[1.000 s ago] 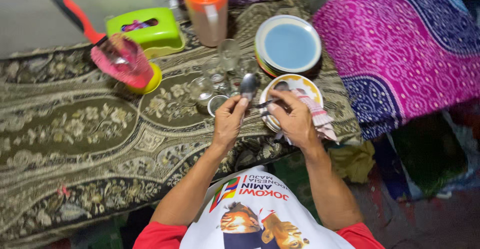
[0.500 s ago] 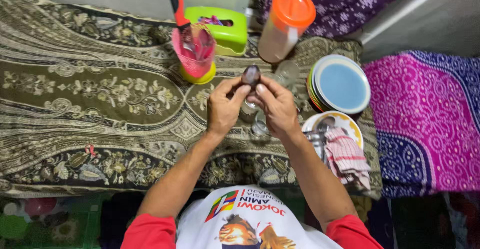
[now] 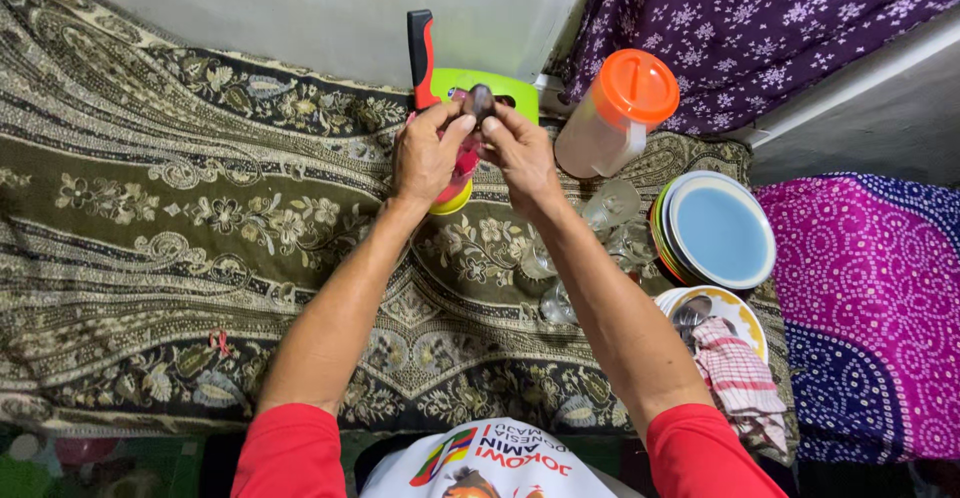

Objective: The person dries cutlery, wiping forks, spoons, and a knife with a cloth before placing them into a utensil holder.

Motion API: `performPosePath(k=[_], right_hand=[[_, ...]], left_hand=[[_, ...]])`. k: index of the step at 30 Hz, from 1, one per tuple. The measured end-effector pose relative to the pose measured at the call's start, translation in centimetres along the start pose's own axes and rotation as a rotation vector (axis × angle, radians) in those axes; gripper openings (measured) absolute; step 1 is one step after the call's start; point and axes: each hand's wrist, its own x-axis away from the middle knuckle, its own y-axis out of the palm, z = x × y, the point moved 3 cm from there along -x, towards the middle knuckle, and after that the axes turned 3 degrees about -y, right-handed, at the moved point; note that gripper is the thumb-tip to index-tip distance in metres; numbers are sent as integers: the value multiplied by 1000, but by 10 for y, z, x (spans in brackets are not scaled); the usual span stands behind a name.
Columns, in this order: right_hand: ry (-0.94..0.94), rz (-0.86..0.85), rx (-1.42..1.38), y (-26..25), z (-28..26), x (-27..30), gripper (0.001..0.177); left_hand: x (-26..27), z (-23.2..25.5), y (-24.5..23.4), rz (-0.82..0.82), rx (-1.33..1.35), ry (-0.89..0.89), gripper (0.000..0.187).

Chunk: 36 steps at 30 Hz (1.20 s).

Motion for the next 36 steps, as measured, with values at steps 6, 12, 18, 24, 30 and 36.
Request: performPosePath(k=[6, 12, 18, 24, 30, 36], right_hand=[[187, 109, -100, -20, 60, -14, 40], [277, 171, -53, -27, 73, -8, 50], [287, 216, -10, -30, 67, 6, 51], [261, 166, -66, -31, 74, 22, 46], [236, 184, -40, -40, 77, 37, 46], [172, 259, 68, -59, 55, 75, 50]], left_hand=[[1, -58, 2, 95, -312, 274, 17], [7, -80, 7, 70, -490, 39, 17], [9, -96, 14, 58, -572, -42, 18], [15, -110, 28, 38, -605, -66, 20], [19, -90, 26, 9, -610, -143, 24], [58, -13, 49, 11, -552, 86, 29]])
